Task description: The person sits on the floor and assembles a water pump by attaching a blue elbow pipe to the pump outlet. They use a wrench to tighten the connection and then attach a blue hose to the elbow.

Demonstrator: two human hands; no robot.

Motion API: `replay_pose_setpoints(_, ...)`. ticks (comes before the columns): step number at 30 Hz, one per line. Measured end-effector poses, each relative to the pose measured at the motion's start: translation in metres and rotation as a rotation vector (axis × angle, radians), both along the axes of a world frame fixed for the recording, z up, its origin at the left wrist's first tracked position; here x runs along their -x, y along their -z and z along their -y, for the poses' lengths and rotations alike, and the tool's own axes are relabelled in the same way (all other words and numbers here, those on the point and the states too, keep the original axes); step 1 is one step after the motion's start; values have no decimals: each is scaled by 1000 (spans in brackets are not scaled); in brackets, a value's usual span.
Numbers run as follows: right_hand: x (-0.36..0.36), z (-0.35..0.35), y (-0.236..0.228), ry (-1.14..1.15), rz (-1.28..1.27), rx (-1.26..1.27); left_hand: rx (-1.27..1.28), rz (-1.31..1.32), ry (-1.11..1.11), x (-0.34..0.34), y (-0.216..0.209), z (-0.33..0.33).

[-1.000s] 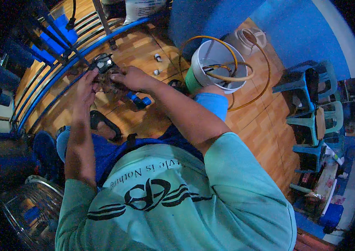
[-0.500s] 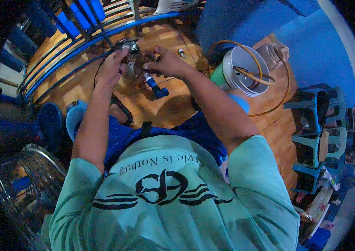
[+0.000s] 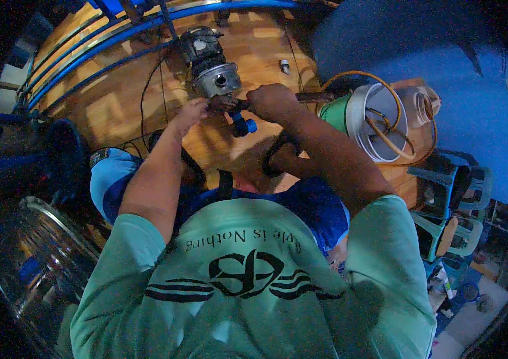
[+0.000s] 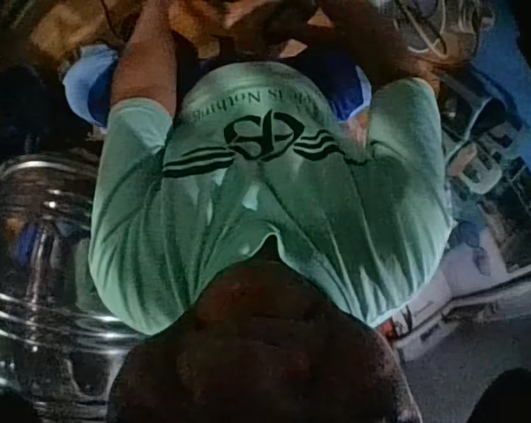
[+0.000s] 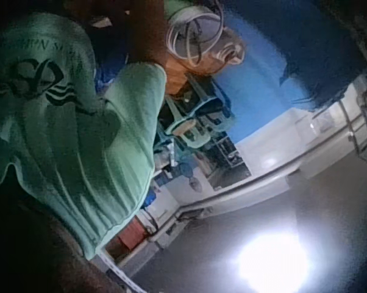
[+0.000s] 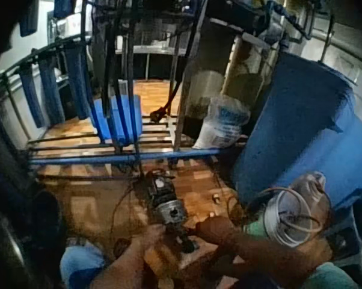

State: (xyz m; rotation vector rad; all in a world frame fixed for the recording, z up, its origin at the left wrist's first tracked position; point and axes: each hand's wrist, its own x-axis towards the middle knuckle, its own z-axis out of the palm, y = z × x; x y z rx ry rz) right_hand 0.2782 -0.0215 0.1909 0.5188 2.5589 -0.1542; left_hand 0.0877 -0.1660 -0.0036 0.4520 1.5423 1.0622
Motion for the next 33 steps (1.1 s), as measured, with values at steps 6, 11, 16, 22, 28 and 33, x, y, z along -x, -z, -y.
replay_pose_setpoints(6,34,8,46,-266,-149,-54,-96,-2,-58,3,149,26)
replay_pose_setpoints(11,24,9,57,-271,-98,-132,10,-252,70,-40,125,16)
replay_pose_setpoints(16,12,-14,66,-201,-103,-160,-220,-130,24,-56,117,8)
replay_pose_setpoints(22,38,-26,63,-308,-113,-122,-122,-42,-61,-40,133,7)
replay_pose_setpoints(28,57,-23,51,-272,180,-112,-195,-13,-19,-45,58,5)
replay_pose_setpoints(33,31,-51,63,-242,65,-53,158,-804,-130,14,-29,-44)
